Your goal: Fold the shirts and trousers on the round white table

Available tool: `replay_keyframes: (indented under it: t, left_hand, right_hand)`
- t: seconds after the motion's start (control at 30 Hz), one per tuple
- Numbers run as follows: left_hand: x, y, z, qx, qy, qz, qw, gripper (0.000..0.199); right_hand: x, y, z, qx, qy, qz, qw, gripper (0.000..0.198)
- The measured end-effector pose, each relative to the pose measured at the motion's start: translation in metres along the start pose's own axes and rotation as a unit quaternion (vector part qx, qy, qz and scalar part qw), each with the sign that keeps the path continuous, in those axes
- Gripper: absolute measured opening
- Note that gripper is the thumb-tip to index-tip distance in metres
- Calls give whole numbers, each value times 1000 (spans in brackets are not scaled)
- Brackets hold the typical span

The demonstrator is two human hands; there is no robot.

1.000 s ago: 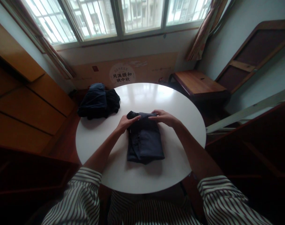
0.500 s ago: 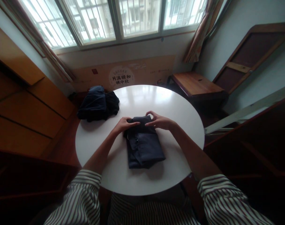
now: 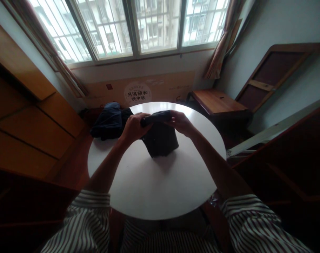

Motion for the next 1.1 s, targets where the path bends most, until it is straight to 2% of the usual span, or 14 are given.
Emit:
replay_keyframes:
  t: [0.07, 0.1, 0.2, 0.27, 0.37, 0.43, 0.47, 0.5, 0.57, 0.63, 0.73, 0.9, 1.03, 1.1]
  left_hand:
    - [38, -26, 6, 45, 72, 108, 991, 26]
    - [52, -30, 4, 49, 93, 151, 983, 25]
    - [75, -10, -25, 0, 111, 238, 965, 23]
    - [76, 23, -59, -79, 102, 263, 956, 21]
    - [73, 74, -119, -217, 80, 228, 946, 20]
    - [74, 91, -148, -268, 60, 185, 944, 35]
    - [75, 94, -157, -276, 52, 167, 945, 45]
    - [77, 93, -162, -276, 46, 154, 947, 51]
    - [79, 89, -163, -266, 36, 145, 952, 49]
    - [80, 86, -159, -258, 31, 153, 954, 36]
    - [78, 92, -156, -260, 32, 178, 949, 19]
    - [73, 106, -167, -227, 61, 205, 950, 22]
    - [87, 105, -180, -162, 172, 194, 952, 28]
    - [93, 105, -185, -153, 212, 190, 946, 29]
  right_hand:
    - [-41, -8, 2, 35, -83, -78, 993, 35]
    - [-56, -8, -3, 46, -117, -117, 985, 31]
    - [-72, 4, -36, 30, -183, -217, 958, 29]
    - [-51, 20, -68, -25, -170, -267, 948, 36]
    - [4, 43, -120, -143, -94, -320, 932, 47]
    - [26, 49, -146, -184, -73, -320, 927, 53]
    - [31, 47, -152, -181, -70, -313, 930, 55]
    - [32, 43, -153, -162, -68, -306, 936, 54]
    - [33, 31, -142, -108, -57, -295, 948, 47]
    - [37, 25, -120, -69, -43, -296, 952, 38]
    - [54, 36, -80, -72, -29, -314, 946, 33]
    - [85, 72, -40, -82, 0, -399, 913, 42]
    - [101, 92, -46, -97, 57, -481, 870, 51]
    - [105, 95, -50, -114, 84, -499, 855, 54]
Point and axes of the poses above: each hand's wrist, its own z-axis towards the middle knuckle, its own y-axis out of the palm, x = y × z, the point moved 9 cm from there along z, towards the middle knuckle, and after that the axes turned 5 degrees about y, right-handed, at the moved point
